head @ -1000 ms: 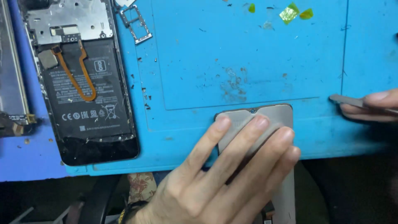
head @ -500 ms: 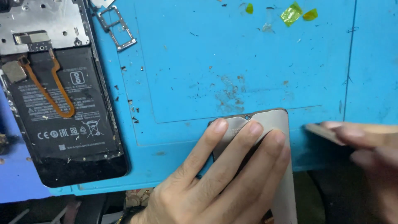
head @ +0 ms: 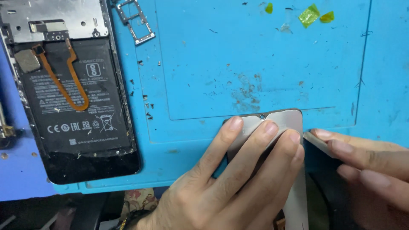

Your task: Cleaning and preparing a smartphone screen component using a cloth, cleaning solution, and a scraper tool

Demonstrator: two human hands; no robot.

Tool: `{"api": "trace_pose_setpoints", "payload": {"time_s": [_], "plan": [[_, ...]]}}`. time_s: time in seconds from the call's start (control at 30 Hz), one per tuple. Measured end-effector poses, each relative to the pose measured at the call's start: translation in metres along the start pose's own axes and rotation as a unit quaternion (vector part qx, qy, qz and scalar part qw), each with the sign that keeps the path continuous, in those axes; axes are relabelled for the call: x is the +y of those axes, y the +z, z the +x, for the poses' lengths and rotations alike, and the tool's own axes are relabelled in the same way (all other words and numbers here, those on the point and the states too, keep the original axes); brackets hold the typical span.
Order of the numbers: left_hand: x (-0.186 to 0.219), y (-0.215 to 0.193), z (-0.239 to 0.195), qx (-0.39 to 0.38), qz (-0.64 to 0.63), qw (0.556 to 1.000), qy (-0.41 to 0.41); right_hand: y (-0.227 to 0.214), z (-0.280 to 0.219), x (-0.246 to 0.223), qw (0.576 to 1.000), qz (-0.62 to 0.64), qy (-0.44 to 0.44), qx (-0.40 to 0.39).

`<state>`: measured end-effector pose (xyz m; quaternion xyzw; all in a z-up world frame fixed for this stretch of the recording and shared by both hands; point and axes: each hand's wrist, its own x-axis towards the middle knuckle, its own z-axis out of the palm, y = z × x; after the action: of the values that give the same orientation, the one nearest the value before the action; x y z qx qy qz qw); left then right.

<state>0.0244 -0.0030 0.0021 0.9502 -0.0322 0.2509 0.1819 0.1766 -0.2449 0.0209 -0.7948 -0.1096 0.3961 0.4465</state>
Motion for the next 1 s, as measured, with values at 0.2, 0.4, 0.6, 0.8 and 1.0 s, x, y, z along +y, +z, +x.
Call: {"api": "trace_pose_setpoints", "payload": {"time_s": [0.2, 0.4, 0.6, 0.8, 1.0], "plan": [[0.002, -0.005, 0.000, 0.005, -0.001, 1.000, 0.013, 0.023, 0.013, 0.026, 0.873, -0.196, -0.440, 0.072], [0.002, -0.006, -0.002, 0.012, -0.009, 1.000, -0.007, 0.013, -0.001, 0.010, 0.890, -0.274, -0.363, 0.043], [0.004, -0.006, -0.001, 0.014, 0.003, 1.000, 0.001, 0.014, 0.007, -0.005, 0.969, -0.188, -0.160, 0.019], [0.002, -0.008, -0.001, 0.019, -0.001, 1.000, -0.005, 0.014, 0.014, 0.012, 0.858, -0.244, -0.451, 0.027], [0.003, -0.007, 0.000, 0.006, -0.012, 1.000, -0.008, 0.017, 0.022, 0.011, 0.840, -0.269, -0.471, 0.040]]}}
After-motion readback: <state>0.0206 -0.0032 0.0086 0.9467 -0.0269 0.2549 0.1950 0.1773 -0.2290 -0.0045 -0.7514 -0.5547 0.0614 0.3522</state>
